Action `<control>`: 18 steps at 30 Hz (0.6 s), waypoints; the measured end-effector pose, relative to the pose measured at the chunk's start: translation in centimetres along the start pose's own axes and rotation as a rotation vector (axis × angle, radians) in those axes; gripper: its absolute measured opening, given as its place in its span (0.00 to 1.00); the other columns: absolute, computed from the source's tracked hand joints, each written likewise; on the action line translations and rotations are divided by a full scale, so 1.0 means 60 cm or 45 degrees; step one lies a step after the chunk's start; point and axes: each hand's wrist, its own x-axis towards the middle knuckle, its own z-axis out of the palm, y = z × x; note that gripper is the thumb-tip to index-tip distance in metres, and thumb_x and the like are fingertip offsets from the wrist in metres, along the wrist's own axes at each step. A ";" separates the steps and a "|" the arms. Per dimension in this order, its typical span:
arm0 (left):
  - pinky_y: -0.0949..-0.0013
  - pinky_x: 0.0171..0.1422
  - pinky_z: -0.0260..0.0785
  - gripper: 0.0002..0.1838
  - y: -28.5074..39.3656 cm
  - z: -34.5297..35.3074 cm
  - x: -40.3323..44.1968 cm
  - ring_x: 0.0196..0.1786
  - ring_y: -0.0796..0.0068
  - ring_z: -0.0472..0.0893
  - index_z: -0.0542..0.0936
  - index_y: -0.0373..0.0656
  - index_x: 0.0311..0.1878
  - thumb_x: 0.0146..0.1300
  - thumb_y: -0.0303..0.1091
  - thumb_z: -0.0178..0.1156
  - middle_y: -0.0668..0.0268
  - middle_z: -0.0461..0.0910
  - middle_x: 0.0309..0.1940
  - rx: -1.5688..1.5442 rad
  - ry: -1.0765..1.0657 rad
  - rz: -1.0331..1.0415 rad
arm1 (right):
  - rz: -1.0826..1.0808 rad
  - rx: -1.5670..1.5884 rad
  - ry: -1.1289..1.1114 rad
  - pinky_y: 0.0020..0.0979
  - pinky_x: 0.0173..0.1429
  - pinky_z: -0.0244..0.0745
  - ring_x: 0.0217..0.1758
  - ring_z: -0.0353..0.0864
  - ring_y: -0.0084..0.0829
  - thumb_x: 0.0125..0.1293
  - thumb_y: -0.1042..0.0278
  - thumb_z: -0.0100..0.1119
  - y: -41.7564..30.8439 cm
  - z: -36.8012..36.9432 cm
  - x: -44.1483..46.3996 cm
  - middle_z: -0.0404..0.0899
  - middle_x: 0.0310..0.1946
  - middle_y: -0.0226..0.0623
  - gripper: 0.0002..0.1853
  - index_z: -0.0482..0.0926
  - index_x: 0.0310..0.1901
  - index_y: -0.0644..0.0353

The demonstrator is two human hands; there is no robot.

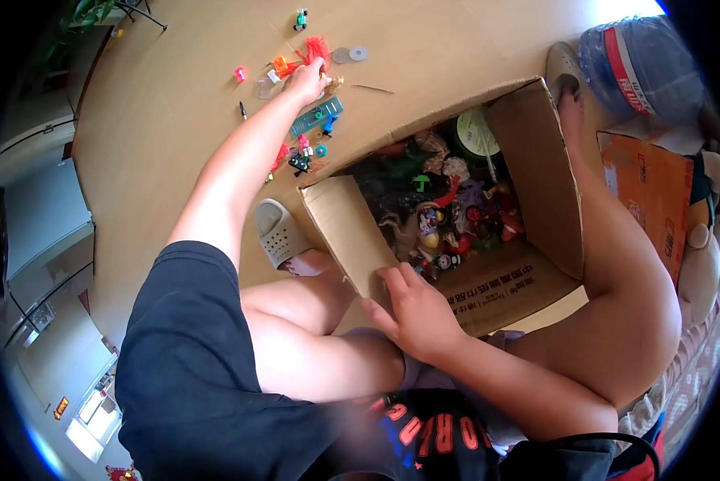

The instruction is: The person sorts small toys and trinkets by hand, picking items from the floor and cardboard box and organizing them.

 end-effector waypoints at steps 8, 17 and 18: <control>0.57 0.47 0.77 0.10 -0.001 -0.055 -0.003 0.41 0.57 0.85 0.78 0.44 0.43 0.66 0.40 0.56 0.56 0.85 0.36 -0.023 0.399 0.112 | -0.045 -0.110 0.120 0.46 0.52 0.77 0.49 0.79 0.53 0.70 0.53 0.57 0.002 0.022 -0.020 0.75 0.47 0.51 0.23 0.72 0.55 0.65; 0.61 0.60 0.73 0.23 0.297 -0.331 -0.262 0.52 0.60 0.83 0.68 0.40 0.62 0.67 0.39 0.58 0.53 0.82 0.52 -0.306 0.350 0.433 | -0.336 -1.381 0.031 0.41 0.63 0.71 0.58 0.77 0.46 0.67 0.56 0.58 0.038 0.060 -0.113 0.72 0.62 0.53 0.40 0.56 0.75 0.69; 0.61 0.61 0.72 0.25 0.318 -0.335 -0.290 0.54 0.59 0.82 0.67 0.41 0.63 0.66 0.39 0.60 0.53 0.81 0.55 -0.325 0.305 0.533 | -0.305 -1.490 0.024 0.48 0.66 0.68 0.59 0.76 0.46 0.66 0.55 0.59 0.049 0.072 -0.119 0.72 0.64 0.52 0.42 0.55 0.76 0.67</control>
